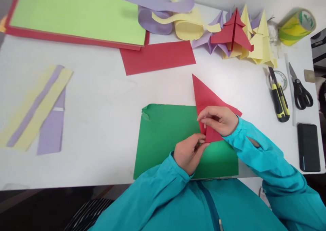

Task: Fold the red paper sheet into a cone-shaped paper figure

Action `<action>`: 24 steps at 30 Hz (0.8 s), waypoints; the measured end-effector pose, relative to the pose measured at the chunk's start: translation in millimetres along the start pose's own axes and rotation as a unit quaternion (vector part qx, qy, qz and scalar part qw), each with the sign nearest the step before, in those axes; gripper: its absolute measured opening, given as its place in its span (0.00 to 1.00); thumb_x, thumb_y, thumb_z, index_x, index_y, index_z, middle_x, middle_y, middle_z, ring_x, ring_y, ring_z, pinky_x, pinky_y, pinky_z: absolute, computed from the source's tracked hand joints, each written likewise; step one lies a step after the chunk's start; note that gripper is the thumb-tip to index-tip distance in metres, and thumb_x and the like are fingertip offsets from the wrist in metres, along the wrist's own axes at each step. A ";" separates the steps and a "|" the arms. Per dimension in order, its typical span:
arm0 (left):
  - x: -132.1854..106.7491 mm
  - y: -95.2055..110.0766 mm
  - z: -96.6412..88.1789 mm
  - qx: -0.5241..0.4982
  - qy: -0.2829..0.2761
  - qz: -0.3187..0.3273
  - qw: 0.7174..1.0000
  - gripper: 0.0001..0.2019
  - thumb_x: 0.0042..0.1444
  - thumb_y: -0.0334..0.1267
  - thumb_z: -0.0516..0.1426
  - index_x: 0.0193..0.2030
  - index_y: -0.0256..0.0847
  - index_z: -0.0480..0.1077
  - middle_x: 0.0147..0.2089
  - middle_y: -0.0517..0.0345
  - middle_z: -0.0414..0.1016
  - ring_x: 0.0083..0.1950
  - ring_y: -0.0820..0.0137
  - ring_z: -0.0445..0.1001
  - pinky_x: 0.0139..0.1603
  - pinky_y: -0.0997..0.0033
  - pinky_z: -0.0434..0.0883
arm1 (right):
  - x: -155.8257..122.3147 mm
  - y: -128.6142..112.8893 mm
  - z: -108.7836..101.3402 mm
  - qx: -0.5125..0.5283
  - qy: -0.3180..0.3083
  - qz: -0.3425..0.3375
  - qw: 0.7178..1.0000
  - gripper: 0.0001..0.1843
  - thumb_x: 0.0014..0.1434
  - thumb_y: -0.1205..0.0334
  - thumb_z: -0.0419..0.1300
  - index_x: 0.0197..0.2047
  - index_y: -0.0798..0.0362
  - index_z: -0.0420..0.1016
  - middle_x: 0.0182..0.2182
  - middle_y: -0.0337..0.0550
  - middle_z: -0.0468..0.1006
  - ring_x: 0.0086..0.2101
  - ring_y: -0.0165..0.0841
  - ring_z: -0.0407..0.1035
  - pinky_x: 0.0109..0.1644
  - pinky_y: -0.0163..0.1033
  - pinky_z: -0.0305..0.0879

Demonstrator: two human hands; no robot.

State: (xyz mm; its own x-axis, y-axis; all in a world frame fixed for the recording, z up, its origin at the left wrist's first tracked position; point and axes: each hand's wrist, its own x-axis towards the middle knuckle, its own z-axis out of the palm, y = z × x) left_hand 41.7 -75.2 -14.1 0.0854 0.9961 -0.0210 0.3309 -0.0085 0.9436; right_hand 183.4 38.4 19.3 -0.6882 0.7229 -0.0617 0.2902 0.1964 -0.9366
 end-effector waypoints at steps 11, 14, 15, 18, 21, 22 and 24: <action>7.3 -0.5 -8.4 0.063 -0.013 0.130 0.989 0.06 0.58 0.34 0.55 0.35 0.40 0.74 0.29 0.58 0.76 0.29 0.74 0.75 0.32 0.78 0.73 | 3.6 -3.7 1.0 0.046 0.022 0.009 0.999 0.07 0.57 0.64 0.53 0.35 0.55 0.70 0.24 0.38 0.73 0.25 0.27 0.68 0.30 0.33 0.66; 5.8 -1.6 -7.7 0.072 -0.015 0.116 0.991 0.06 0.59 0.36 0.55 0.35 0.40 0.74 0.27 0.59 0.76 0.27 0.74 0.75 0.32 0.77 0.74 | 4.3 -2.6 1.7 0.043 0.024 0.011 0.999 0.07 0.57 0.64 0.53 0.36 0.54 0.70 0.24 0.38 0.73 0.26 0.27 0.69 0.32 0.33 0.67; 5.1 -2.0 -7.7 0.074 -0.012 0.113 0.991 0.06 0.59 0.37 0.55 0.36 0.40 0.74 0.27 0.59 0.76 0.27 0.74 0.75 0.32 0.77 0.74 | 4.5 -2.5 1.8 0.038 0.024 0.007 0.999 0.07 0.57 0.64 0.53 0.36 0.54 0.70 0.24 0.38 0.73 0.27 0.27 0.69 0.32 0.33 0.67; 3.0 -3.3 -7.9 0.078 0.001 0.108 0.991 0.07 0.58 0.39 0.56 0.38 0.40 0.74 0.31 0.56 0.78 0.27 0.74 0.75 0.30 0.77 0.73 | 5.3 -3.6 1.6 0.033 0.017 -0.005 0.999 0.07 0.58 0.64 0.52 0.37 0.54 0.70 0.24 0.37 0.73 0.27 0.27 0.69 0.33 0.33 0.67; 1.4 -4.9 -7.2 0.085 0.005 0.106 0.991 0.08 0.58 0.39 0.55 0.40 0.40 0.73 0.34 0.55 0.79 0.28 0.74 0.75 0.30 0.77 0.73 | 6.7 -5.1 1.6 0.036 0.016 -0.006 0.999 0.06 0.58 0.64 0.52 0.36 0.54 0.70 0.24 0.37 0.72 0.27 0.27 0.69 0.32 0.33 0.67; 1.0 -5.4 -6.5 0.088 0.004 0.105 0.991 0.08 0.59 0.38 0.55 0.40 0.41 0.73 0.34 0.55 0.78 0.29 0.73 0.75 0.31 0.77 0.73 | 7.3 -5.3 1.7 0.036 0.018 -0.006 0.999 0.06 0.58 0.65 0.52 0.36 0.54 0.70 0.24 0.37 0.72 0.26 0.27 0.69 0.32 0.33 0.67; 0.7 -6.2 -5.1 0.094 0.003 0.101 0.991 0.07 0.60 0.37 0.54 0.40 0.40 0.73 0.31 0.57 0.78 0.28 0.74 0.75 0.31 0.76 0.73 | 8.2 -5.3 2.1 0.031 0.019 -0.012 0.999 0.06 0.58 0.65 0.52 0.36 0.54 0.69 0.24 0.37 0.72 0.26 0.27 0.69 0.31 0.33 0.66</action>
State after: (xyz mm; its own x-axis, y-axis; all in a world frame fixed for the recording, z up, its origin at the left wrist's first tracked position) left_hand 34.9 -74.0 -18.3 0.1624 0.9731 0.1635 0.4762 -0.2224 0.8508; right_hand 174.8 41.9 23.0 -0.6687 0.7430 -0.0280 0.2316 0.1724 -0.9574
